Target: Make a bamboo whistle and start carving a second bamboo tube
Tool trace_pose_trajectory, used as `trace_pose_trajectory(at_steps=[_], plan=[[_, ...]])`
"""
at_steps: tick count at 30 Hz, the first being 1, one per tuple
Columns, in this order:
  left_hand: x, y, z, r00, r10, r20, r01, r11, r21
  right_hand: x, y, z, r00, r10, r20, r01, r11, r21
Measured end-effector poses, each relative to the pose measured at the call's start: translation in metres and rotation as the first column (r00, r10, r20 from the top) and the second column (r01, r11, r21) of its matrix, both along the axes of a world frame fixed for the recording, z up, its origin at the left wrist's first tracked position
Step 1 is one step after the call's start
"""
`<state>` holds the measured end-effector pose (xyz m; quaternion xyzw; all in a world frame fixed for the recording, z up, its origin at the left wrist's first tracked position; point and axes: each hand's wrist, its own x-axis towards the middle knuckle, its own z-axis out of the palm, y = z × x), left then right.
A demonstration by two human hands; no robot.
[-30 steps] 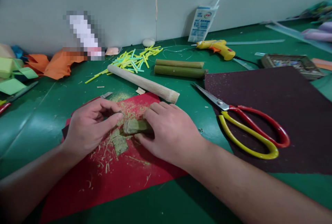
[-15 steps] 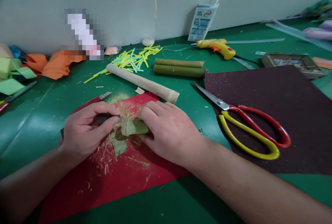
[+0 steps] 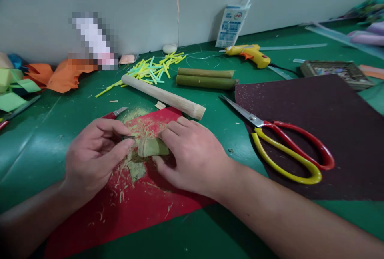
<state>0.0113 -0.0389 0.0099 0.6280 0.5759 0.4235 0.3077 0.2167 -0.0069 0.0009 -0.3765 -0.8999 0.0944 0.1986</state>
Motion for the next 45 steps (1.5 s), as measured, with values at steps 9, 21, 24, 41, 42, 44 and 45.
trace_pose_trajectory(at_steps=[9,21,24,41,42,44,45], plan=[[0.004,0.010,-0.006,0.996,-0.013,0.094,0.033,0.977,-0.213,-0.002,0.001,-0.005,0.996,-0.063,0.070,0.066,0.997,-0.039],[0.000,0.017,-0.007,0.993,0.011,0.118,0.033,0.931,-0.363,-0.004,-0.001,-0.006,0.991,-0.112,0.076,0.116,0.992,-0.055],[0.002,0.015,-0.005,0.993,0.026,0.116,0.018,0.931,-0.363,-0.004,-0.002,-0.007,0.990,-0.119,0.080,0.123,0.991,-0.051],[0.006,0.014,-0.001,0.991,-0.053,-0.126,0.018,0.966,-0.258,-0.006,0.001,-0.008,0.992,-0.096,0.087,0.099,0.995,-0.031],[0.006,0.014,-0.001,0.990,-0.051,-0.132,0.018,0.970,-0.241,-0.007,0.001,-0.008,0.991,-0.099,0.092,0.102,0.994,-0.031],[0.007,0.016,-0.002,0.991,-0.047,-0.123,0.018,0.974,-0.228,-0.007,0.002,-0.008,0.989,-0.104,0.101,0.107,0.994,-0.029],[0.007,0.016,-0.003,0.993,-0.047,-0.112,0.020,0.974,-0.228,-0.007,0.002,-0.008,0.989,-0.104,0.103,0.108,0.994,-0.028]])
